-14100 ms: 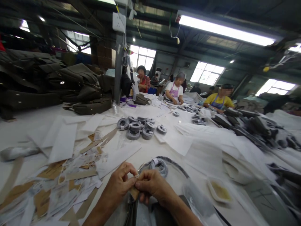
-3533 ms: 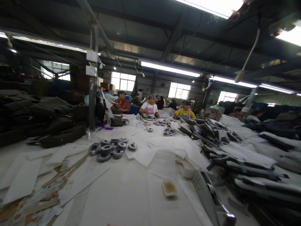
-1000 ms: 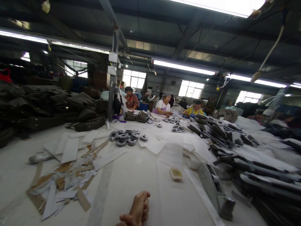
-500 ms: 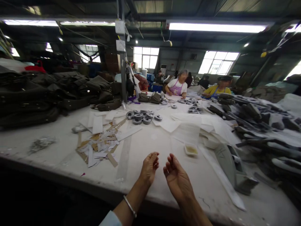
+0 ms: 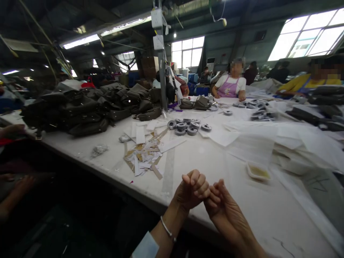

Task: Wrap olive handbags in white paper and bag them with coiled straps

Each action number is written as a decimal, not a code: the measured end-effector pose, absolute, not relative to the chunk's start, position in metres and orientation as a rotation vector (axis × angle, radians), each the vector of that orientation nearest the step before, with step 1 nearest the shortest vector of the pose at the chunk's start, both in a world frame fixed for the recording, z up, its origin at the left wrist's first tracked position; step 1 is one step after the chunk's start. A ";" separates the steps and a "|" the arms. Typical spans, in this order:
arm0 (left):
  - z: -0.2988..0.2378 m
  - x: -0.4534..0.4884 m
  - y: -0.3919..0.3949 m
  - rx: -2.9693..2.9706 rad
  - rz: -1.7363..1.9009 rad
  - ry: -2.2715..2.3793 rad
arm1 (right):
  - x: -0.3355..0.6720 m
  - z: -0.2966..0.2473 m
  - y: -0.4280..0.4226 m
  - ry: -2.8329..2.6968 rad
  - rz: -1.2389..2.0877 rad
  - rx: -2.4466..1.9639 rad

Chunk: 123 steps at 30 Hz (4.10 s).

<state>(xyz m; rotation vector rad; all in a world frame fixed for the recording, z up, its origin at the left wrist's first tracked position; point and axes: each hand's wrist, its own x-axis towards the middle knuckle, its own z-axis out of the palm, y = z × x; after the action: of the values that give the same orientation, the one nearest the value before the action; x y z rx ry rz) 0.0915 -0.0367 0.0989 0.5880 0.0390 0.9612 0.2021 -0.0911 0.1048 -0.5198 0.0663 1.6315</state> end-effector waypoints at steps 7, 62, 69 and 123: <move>0.103 0.087 -0.042 0.595 0.928 -0.070 | 0.195 0.110 -0.096 -0.093 1.585 -0.676; 0.062 0.114 -0.028 0.811 0.805 0.124 | 0.212 0.135 -0.074 -1.000 1.510 -1.183; 0.064 0.114 -0.027 0.864 0.759 0.152 | 0.221 0.119 -0.069 -0.954 1.585 -1.116; 0.039 0.061 -0.022 1.444 0.851 0.966 | 0.269 0.028 -0.061 -1.028 1.242 -1.349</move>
<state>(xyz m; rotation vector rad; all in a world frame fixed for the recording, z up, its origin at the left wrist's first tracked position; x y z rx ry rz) 0.0609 -0.0216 0.0388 1.4435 0.9660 0.8511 0.2694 -0.0614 0.0276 -1.3490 -1.0281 1.2423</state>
